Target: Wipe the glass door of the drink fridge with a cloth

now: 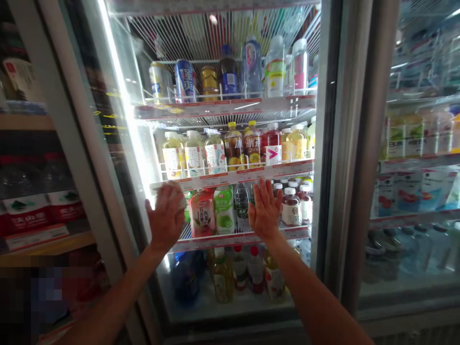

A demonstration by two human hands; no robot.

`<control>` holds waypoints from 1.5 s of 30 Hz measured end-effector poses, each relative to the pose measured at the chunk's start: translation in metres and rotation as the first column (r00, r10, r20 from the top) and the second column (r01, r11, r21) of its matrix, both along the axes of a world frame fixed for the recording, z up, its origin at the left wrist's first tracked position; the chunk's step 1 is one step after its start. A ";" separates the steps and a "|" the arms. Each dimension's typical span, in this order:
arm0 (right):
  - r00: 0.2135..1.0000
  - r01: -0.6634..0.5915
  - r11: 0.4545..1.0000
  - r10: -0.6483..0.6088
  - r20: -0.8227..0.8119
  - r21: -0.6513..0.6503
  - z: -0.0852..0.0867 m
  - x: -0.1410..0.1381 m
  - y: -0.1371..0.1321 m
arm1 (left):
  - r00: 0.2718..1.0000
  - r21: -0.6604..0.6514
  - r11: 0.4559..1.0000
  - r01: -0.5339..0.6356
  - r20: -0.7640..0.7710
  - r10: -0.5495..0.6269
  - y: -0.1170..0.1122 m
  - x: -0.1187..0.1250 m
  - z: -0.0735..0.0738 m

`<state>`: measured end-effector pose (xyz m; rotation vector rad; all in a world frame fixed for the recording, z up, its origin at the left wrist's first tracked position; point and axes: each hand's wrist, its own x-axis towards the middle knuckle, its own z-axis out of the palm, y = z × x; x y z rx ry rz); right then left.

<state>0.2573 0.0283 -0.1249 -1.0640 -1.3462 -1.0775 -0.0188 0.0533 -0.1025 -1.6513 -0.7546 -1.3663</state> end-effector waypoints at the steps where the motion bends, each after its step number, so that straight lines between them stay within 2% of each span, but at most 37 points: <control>1: 1.000 0.002 1.000 -0.002 -0.001 0.004 0.000 0.000 0.001 | 0.989 -0.003 1.000 -0.019 0.148 0.019 0.002 -0.006 0.010; 3: 1.000 0.005 1.000 -0.005 -0.002 0.012 0.000 -0.002 0.001 | 0.938 0.009 0.999 -0.040 0.344 0.034 0.005 -0.008 0.023; 4: 1.000 0.006 1.000 -0.006 -0.004 0.013 0.000 -0.002 0.002 | 0.938 0.023 0.999 -0.037 0.346 0.027 0.004 -0.003 0.025; 5: 1.000 0.005 1.000 -0.005 -0.003 0.012 0.000 -0.003 0.001 | 0.962 0.036 0.999 -0.027 0.273 0.016 0.002 0.006 0.024; 7: 1.000 0.000 1.000 0.000 0.001 0.004 -0.001 -0.002 0.000 | 0.999 0.057 0.998 0.013 -0.054 -0.010 -0.003 0.034 0.017; 9: 1.000 -0.002 1.000 0.003 0.017 -0.011 0.000 0.002 -0.003 | 0.922 0.067 0.997 0.047 -0.388 -0.018 -0.007 0.060 0.012; 10: 0.999 -0.003 1.000 0.004 0.035 -0.018 0.002 0.005 -0.005 | 0.881 0.071 0.996 0.051 -0.472 -0.012 -0.008 0.069 0.014; 11: 0.999 -0.002 1.000 0.003 0.054 -0.024 0.005 0.008 -0.006 | 0.873 0.076 0.996 0.047 -0.487 -0.004 -0.007 0.073 0.020; 12: 0.998 0.001 1.000 0.001 0.069 -0.027 0.008 0.012 -0.007 | 0.901 0.081 0.996 0.034 -0.434 0.004 -0.006 0.073 0.029; 14: 0.997 0.009 1.000 -0.008 0.075 -0.020 0.017 0.017 -0.007 | 0.983 0.068 0.998 0.003 -0.183 0.010 -0.002 0.065 0.051; 16: 0.998 0.021 1.000 -0.021 0.053 -0.002 0.027 0.020 -0.004 | 0.997 0.042 0.999 -0.002 0.076 -0.001 0.001 0.060 0.070; 17: 0.999 0.029 1.000 -0.029 0.041 0.005 0.031 0.020 -0.003 | 0.993 0.029 1.000 0.006 0.120 -0.009 0.002 0.061 0.074; 18: 0.999 0.036 0.999 -0.037 0.033 0.007 0.034 0.020 -0.001 | 0.997 0.023 1.000 0.017 0.078 -0.019 0.001 0.065 0.074; 19: 0.999 0.044 0.999 -0.044 0.029 0.007 0.037 0.019 0.001 | 0.999 0.022 0.999 0.027 -0.041 -0.026 0.000 0.070 0.071; 21: 0.998 0.051 0.999 -0.052 0.028 0.010 0.039 0.019 0.003 | 0.939 0.039 0.998 0.040 -0.343 -0.024 -0.002 0.082 0.063; 22: 0.998 0.049 0.999 -0.050 0.034 0.016 0.038 0.019 0.003 | 0.899 0.051 0.998 0.043 -0.438 -0.017 -0.002 0.085 0.060; 23: 0.998 0.043 0.999 -0.044 0.041 0.023 0.037 0.020 0.003 | 0.886 0.063 0.997 0.043 -0.464 -0.009 -0.002 0.084 0.060; 24: 0.998 0.036 0.999 -0.037 0.049 0.023 0.036 0.021 0.002 | 0.908 0.068 0.997 0.035 -0.419 -0.003 -0.001 0.079 0.064; 25: 0.998 0.029 0.999 -0.030 0.054 0.023 0.035 0.021 0.001 | 0.951 0.066 0.998 0.022 -0.308 -0.001 0.001 0.071 0.070; 27: 0.998 0.022 1.000 -0.023 0.053 0.015 0.034 0.020 -0.002 | 1.000 0.039 0.999 -0.005 0.028 0.004 0.006 0.052 0.087; 29: 0.999 0.018 1.000 -0.019 0.039 0.007 0.038 0.015 -0.006 | 0.956 0.013 1.000 -0.014 0.293 0.010 0.008 0.039 0.099; 30: 0.999 0.012 1.000 -0.013 0.040 0.008 0.043 0.011 -0.007 | 0.944 0.010 1.000 -0.010 0.329 0.006 0.008 0.038 0.100; 31: 0.999 0.002 1.000 -0.003 0.048 0.013 0.049 0.007 -0.008 | 0.958 0.016 1.000 -0.004 0.286 -0.001 0.007 0.042 0.099; 33: 0.997 -0.018 1.000 0.016 0.069 0.026 0.064 -0.001 -0.007 | 1.000 0.051 0.999 0.014 -0.006 -0.014 0.003 0.056 0.090; 35: 0.997 -0.014 0.999 0.011 0.071 0.046 0.080 -0.005 -0.003 | 0.943 0.104 0.994 0.037 -0.333 0.000 0.001 0.069 0.084; 36: 0.997 -0.004 0.999 0.000 0.072 0.049 0.087 -0.005 -0.001 | 0.907 0.121 0.992 0.043 -0.421 0.012 0.001 0.071 0.085; 37: 0.997 0.009 0.999 -0.013 0.077 0.044 0.091 -0.003 0.002 | 0.900 0.128 0.991 0.041 -0.436 0.019 0.003 0.068 0.090; 38: 0.996 0.022 0.999 -0.025 0.087 0.038 0.094 -0.001 0.005 | 0.925 0.127 0.991 0.033 -0.379 0.018 0.005 0.062 0.097; 40: 0.993 0.042 0.999 -0.045 0.109 0.032 0.096 0.003 0.008 | 0.995 0.102 0.995 0.000 -0.096 0.010 0.009 0.044 0.117; 42: 0.992 0.056 0.998 -0.060 0.108 0.043 0.094 0.005 0.009 | 0.980 0.075 0.997 -0.025 0.199 0.010 0.013 0.032 0.133; 43: 0.993 0.059 0.997 -0.064 0.101 0.052 0.093 0.006 0.009 | 0.963 0.067 0.997 -0.032 0.268 0.013 0.013 0.032 0.137; 44: 0.993 0.060 0.997 -0.065 0.098 0.055 0.092 0.005 0.009 | 0.965 0.064 0.997 -0.031 0.261 0.014 0.013 0.037 0.137; 45: 0.993 0.058 0.997 -0.063 0.097 0.055 0.091 0.005 0.008 | 0.984 0.064 0.998 -0.023 0.178 0.011 0.011 0.046 0.135</control>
